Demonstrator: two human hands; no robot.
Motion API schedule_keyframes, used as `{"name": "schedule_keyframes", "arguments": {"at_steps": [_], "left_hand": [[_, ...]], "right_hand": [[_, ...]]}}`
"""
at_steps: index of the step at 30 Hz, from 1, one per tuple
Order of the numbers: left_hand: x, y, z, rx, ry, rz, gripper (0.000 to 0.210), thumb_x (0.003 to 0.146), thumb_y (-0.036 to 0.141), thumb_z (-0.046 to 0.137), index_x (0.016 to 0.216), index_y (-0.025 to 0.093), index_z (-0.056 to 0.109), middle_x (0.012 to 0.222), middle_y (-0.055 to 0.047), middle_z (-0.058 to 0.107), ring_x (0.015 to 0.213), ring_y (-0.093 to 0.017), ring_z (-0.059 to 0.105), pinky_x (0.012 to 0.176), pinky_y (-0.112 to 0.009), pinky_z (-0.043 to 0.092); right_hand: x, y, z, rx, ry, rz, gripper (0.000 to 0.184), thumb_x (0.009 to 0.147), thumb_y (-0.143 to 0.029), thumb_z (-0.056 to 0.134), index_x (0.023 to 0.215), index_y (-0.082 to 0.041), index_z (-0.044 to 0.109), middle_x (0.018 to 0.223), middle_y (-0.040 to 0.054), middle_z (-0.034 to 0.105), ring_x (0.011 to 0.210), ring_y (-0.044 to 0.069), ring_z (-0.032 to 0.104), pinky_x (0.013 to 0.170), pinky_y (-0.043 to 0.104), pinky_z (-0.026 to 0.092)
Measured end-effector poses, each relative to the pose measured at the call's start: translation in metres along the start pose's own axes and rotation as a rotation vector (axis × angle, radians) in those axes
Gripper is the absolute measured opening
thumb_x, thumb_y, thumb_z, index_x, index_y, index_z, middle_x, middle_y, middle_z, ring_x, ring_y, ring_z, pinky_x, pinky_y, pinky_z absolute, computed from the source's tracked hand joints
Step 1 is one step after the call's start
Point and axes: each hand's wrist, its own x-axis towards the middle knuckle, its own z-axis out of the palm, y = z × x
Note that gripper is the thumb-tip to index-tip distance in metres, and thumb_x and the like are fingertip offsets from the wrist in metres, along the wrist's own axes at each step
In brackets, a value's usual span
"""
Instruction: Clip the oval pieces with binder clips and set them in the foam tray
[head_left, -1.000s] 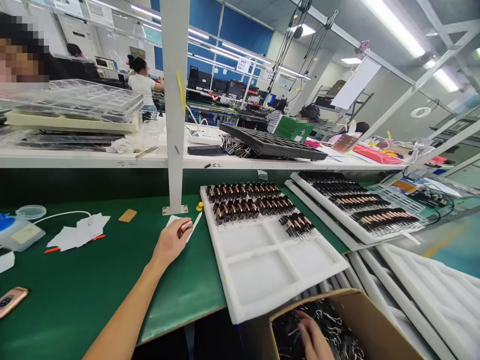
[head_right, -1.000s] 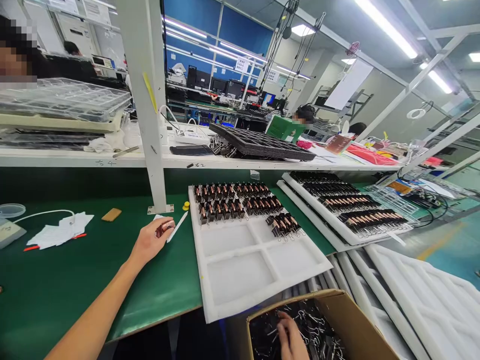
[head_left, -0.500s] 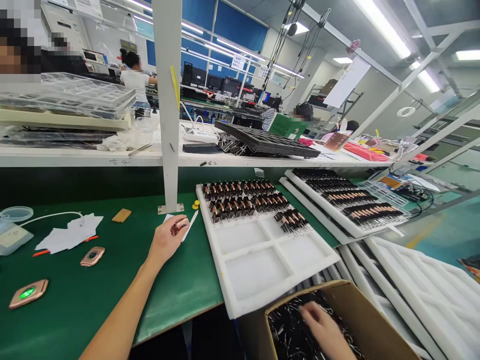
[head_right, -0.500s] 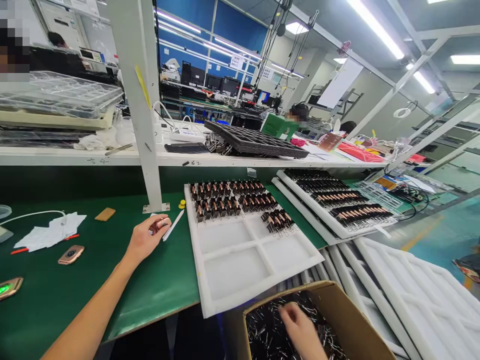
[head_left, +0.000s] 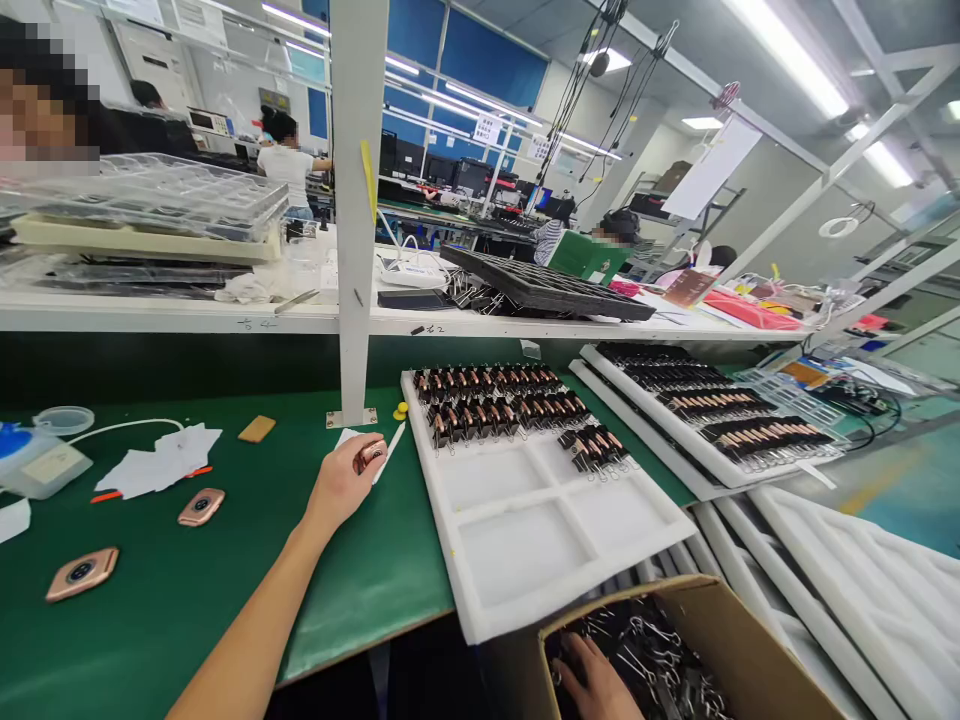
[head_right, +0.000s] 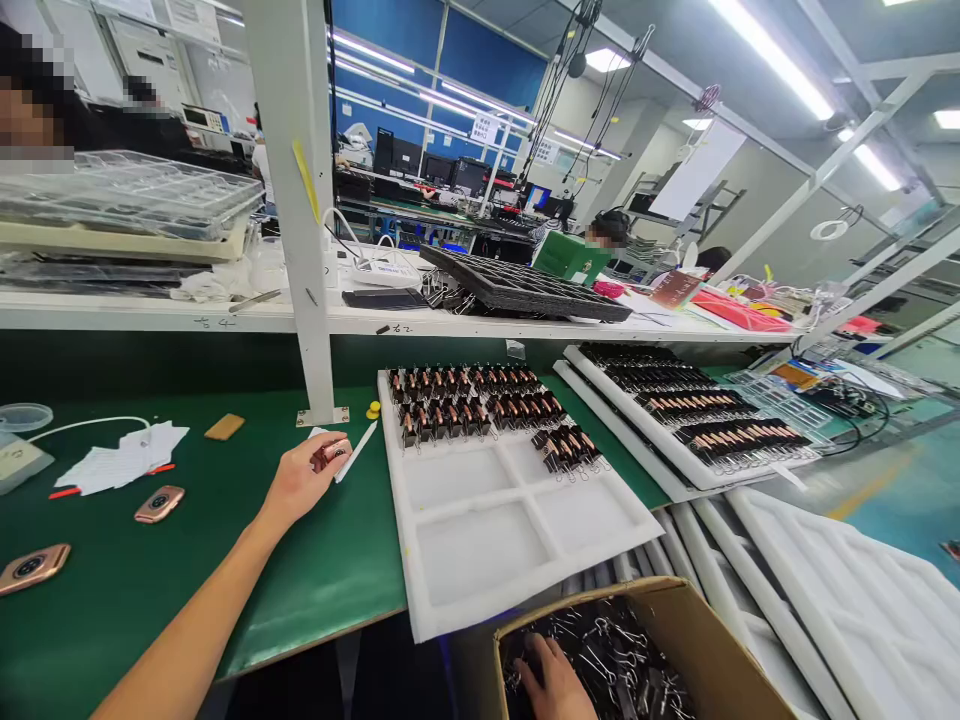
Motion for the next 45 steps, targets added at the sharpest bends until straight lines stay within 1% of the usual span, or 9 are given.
{"name": "schedule_keyframes", "arguments": {"at_steps": [4,7,11,16,21,26,31,37,45], "left_hand": [[0.001,-0.003,0.0,0.029,0.013,0.011,0.032,0.088,0.043,0.064,0.113,0.025,0.074,0.099,-0.005,0.077,0.079,-0.022,0.07,0.075,-0.031,0.055],[0.002,-0.005,0.0,0.042,0.013,0.012,0.032,0.088,0.043,0.064,0.112,0.026,0.074,0.099,-0.005,0.077,0.079,-0.022,0.07,0.075,-0.031,0.055],[0.002,-0.005,0.001,0.042,0.004,0.006,0.032,0.088,0.043,0.064,0.112,0.025,0.074,0.1,-0.005,0.077,0.079,-0.022,0.07,0.075,-0.031,0.055],[0.002,-0.003,0.001,0.031,0.017,0.005,0.031,0.087,0.043,0.065,0.111,0.025,0.074,0.1,-0.005,0.077,0.08,-0.023,0.07,0.076,-0.032,0.056],[0.002,-0.003,0.001,0.034,0.015,0.007,0.032,0.087,0.043,0.065,0.112,0.025,0.074,0.1,-0.005,0.078,0.082,-0.023,0.071,0.076,-0.031,0.056],[0.001,-0.003,0.0,0.038,0.016,0.009,0.032,0.088,0.044,0.064,0.111,0.025,0.074,0.099,-0.004,0.077,0.08,-0.022,0.07,0.076,-0.031,0.055],[0.001,-0.002,-0.001,0.005,0.039,-0.008,0.033,0.086,0.047,0.066,0.109,0.025,0.075,0.092,-0.003,0.076,0.073,-0.02,0.068,0.071,-0.03,0.055],[0.005,0.0,0.0,-0.241,0.052,-0.156,0.044,0.077,0.054,0.075,0.106,0.021,0.075,0.088,-0.005,0.076,0.072,-0.02,0.069,0.065,-0.03,0.055],[0.007,0.002,0.0,-0.459,0.05,-0.285,0.056,0.067,0.055,0.085,0.108,0.019,0.075,0.098,-0.01,0.078,0.085,-0.023,0.072,0.073,-0.032,0.057]], "right_hand": [[0.004,-0.022,-0.009,0.116,-0.137,0.099,0.039,0.078,-0.063,0.056,0.075,-0.025,0.065,0.083,0.0088,0.075,0.082,0.029,0.072,0.076,0.037,0.059],[0.01,-0.034,-0.029,0.203,-0.11,0.21,0.046,0.079,-0.07,0.052,0.065,-0.026,0.053,0.064,0.003,0.065,0.062,0.024,0.064,0.065,0.034,0.055],[0.017,-0.036,-0.071,0.381,-0.016,0.37,0.057,0.067,-0.08,0.061,0.057,-0.025,0.046,0.081,0.0085,0.075,0.088,0.03,0.071,0.079,0.037,0.058],[0.022,-0.056,-0.134,0.716,0.048,0.527,0.057,0.063,-0.08,0.069,0.066,-0.024,0.057,0.081,0.0087,0.075,0.077,0.03,0.072,0.068,0.04,0.06],[0.042,-0.113,-0.169,0.61,0.14,0.448,0.05,0.067,-0.071,0.074,0.077,-0.023,0.066,0.06,0.0021,0.062,0.052,0.019,0.055,0.05,0.032,0.05],[0.08,-0.173,-0.166,0.657,0.294,0.269,0.047,0.062,-0.056,0.088,0.084,-0.023,0.062,0.084,0.0049,0.069,0.078,0.022,0.064,0.066,0.031,0.055],[0.123,-0.226,-0.149,1.235,0.189,0.099,0.053,0.07,-0.045,0.088,0.057,-0.023,0.041,0.061,-0.0018,0.056,0.057,0.013,0.054,0.054,0.027,0.048],[0.157,-0.265,-0.118,1.956,-0.004,0.307,0.026,0.074,-0.038,0.086,0.081,-0.023,0.066,0.078,-0.0012,0.068,0.063,0.011,0.058,0.055,0.023,0.056],[0.208,-0.302,-0.089,1.952,-0.298,0.321,0.018,0.072,-0.025,0.079,0.065,-0.02,0.063,0.083,0.0031,0.074,0.077,0.013,0.067,0.079,0.023,0.059]]}}
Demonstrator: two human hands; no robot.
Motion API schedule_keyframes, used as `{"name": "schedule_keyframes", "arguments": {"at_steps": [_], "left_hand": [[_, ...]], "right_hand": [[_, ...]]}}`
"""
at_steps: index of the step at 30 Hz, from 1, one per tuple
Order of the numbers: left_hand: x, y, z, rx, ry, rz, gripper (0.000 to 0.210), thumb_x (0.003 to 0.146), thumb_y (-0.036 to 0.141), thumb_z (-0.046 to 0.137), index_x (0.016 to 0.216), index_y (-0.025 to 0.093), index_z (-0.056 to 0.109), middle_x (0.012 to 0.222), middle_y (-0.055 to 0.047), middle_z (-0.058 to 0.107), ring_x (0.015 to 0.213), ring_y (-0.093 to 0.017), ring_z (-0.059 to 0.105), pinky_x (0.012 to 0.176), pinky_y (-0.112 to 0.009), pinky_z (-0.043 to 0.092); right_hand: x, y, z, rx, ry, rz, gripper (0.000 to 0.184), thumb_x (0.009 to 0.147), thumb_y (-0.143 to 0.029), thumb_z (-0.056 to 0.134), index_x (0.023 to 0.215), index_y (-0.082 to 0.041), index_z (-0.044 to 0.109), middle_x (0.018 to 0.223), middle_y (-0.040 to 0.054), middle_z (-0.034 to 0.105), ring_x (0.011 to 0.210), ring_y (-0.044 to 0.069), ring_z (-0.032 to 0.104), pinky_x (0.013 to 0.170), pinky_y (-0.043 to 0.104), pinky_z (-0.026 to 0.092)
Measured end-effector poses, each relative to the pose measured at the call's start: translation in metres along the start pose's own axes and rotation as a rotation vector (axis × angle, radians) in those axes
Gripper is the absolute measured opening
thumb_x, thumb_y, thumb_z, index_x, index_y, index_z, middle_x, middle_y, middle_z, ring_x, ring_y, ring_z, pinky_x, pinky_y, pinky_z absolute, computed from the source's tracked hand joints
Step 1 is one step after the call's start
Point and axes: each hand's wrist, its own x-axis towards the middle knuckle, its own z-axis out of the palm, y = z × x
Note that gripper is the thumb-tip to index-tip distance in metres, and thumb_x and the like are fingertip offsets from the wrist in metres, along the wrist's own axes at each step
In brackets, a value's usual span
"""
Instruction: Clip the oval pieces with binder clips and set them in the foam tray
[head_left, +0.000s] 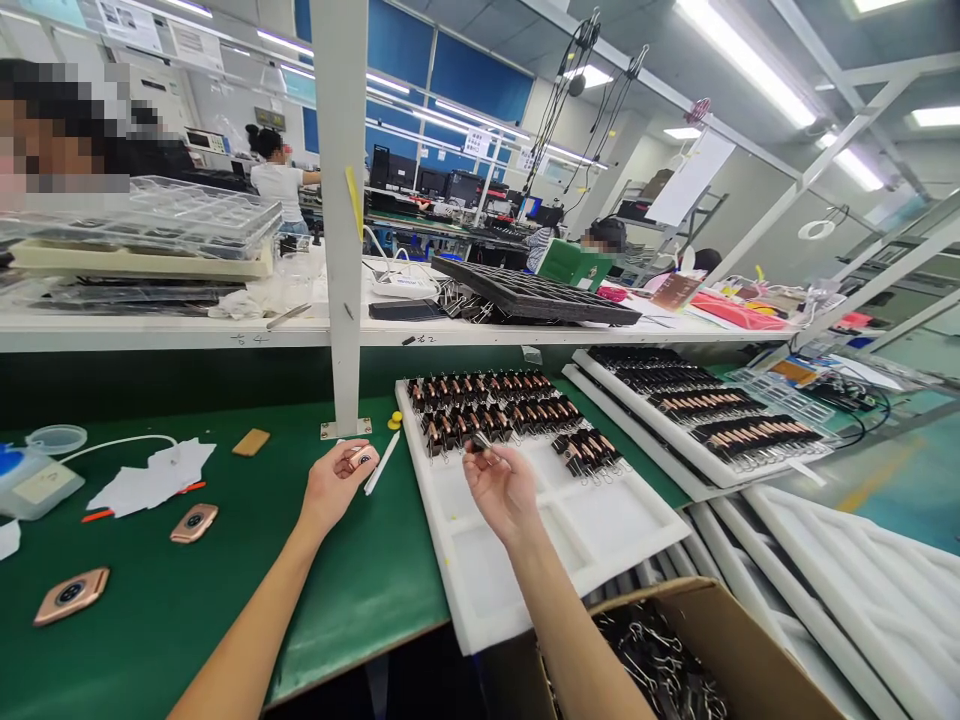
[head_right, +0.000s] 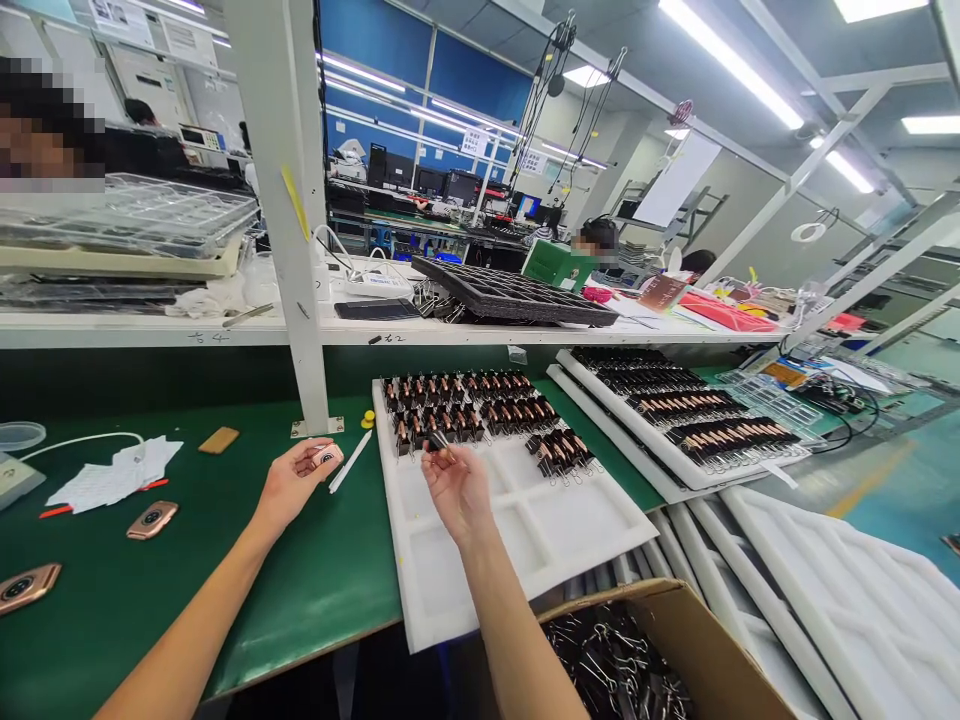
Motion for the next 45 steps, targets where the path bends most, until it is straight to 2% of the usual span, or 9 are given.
{"name": "schedule_keyframes", "arguments": {"at_steps": [3,8,12,16,18,20,23,32,45], "left_hand": [[0.0,0.003,-0.002,-0.056,-0.022,-0.05,0.06,0.067,0.056,0.085,0.112,0.017,0.074,0.096,-0.01,0.077,0.074,-0.02,0.068,0.064,-0.03,0.053],[0.001,0.006,-0.006,-0.169,-0.1,-0.092,0.062,0.075,0.059,0.08,0.117,0.014,0.074,0.084,-0.006,0.071,0.062,-0.014,0.055,0.057,-0.027,0.044],[-0.002,0.01,-0.004,-0.29,-0.127,-0.11,0.056,0.074,0.052,0.083,0.114,0.014,0.074,0.085,-0.005,0.07,0.063,-0.013,0.055,0.059,-0.026,0.043],[-0.005,0.016,0.0,-0.367,-0.116,-0.151,0.053,0.071,0.044,0.089,0.112,0.015,0.073,0.088,-0.006,0.072,0.063,-0.012,0.055,0.059,-0.025,0.042],[-0.006,0.017,0.001,-0.385,-0.117,-0.167,0.052,0.069,0.042,0.091,0.109,0.015,0.073,0.085,-0.006,0.073,0.064,-0.012,0.056,0.059,-0.025,0.042],[-0.007,0.017,0.002,-0.401,-0.122,-0.179,0.05,0.067,0.04,0.092,0.106,0.015,0.073,0.084,-0.007,0.074,0.064,-0.013,0.057,0.059,-0.025,0.043],[-0.008,0.018,0.003,-0.42,-0.133,-0.198,0.049,0.067,0.038,0.092,0.105,0.013,0.074,0.083,-0.007,0.075,0.062,-0.012,0.056,0.058,-0.026,0.044],[-0.01,0.021,0.004,-0.424,-0.174,-0.214,0.047,0.067,0.035,0.093,0.105,0.014,0.076,0.078,-0.006,0.074,0.059,-0.011,0.055,0.057,-0.024,0.044],[-0.009,0.012,0.006,-0.31,-0.148,-0.149,0.05,0.066,0.04,0.092,0.103,0.011,0.077,0.075,-0.01,0.075,0.056,-0.015,0.058,0.054,-0.028,0.047]], "right_hand": [[0.022,0.01,0.015,-0.184,-0.143,0.095,0.015,0.076,-0.03,0.075,0.073,-0.017,0.069,0.08,0.0036,0.073,0.08,0.015,0.068,0.082,0.026,0.057],[0.042,0.037,0.026,-0.565,-0.347,0.183,0.034,0.085,-0.048,0.071,0.087,-0.015,0.069,0.084,0.0055,0.073,0.072,0.015,0.067,0.072,0.029,0.053],[0.043,0.052,0.016,-0.546,-0.316,0.128,0.043,0.077,-0.054,0.082,0.091,-0.018,0.062,0.081,0.0029,0.071,0.069,0.014,0.065,0.072,0.03,0.052],[0.041,0.056,0.006,-0.519,-0.292,0.09,0.045,0.074,-0.053,0.084,0.091,-0.017,0.064,0.08,0.002,0.069,0.065,0.012,0.061,0.065,0.027,0.05],[0.04,0.057,0.004,-0.584,-0.309,0.059,0.044,0.078,-0.058,0.078,0.082,-0.016,0.064,0.075,0.0012,0.065,0.056,0.009,0.055,0.052,0.024,0.043],[0.039,0.06,0.005,-0.655,-0.315,0.033,0.046,0.082,-0.062,0.071,0.078,-0.017,0.061,0.065,-0.0019,0.059,0.046,0.007,0.044,0.042,0.023,0.029],[0.036,0.062,0.005,-0.72,-0.34,0.003,0.047,0.082,-0.063,0.069,0.081,-0.017,0.06,0.054,-0.0069,0.049,0.042,0.005,0.033,0.041,0.022,0.017],[0.034,0.063,-0.002,-0.775,-0.424,-0.044,0.056,0.086,-0.063,0.066,0.111,-0.013,0.068,0.068,-0.0029,0.055,0.049,0.007,0.042,0.043,0.024,0.031],[0.033,0.067,-0.008,-0.942,-0.422,-0.071,0.053,0.092,-0.059,0.059,0.118,-0.013,0.069,0.072,-0.0013,0.055,0.055,0.009,0.044,0.049,0.024,0.036]]}}
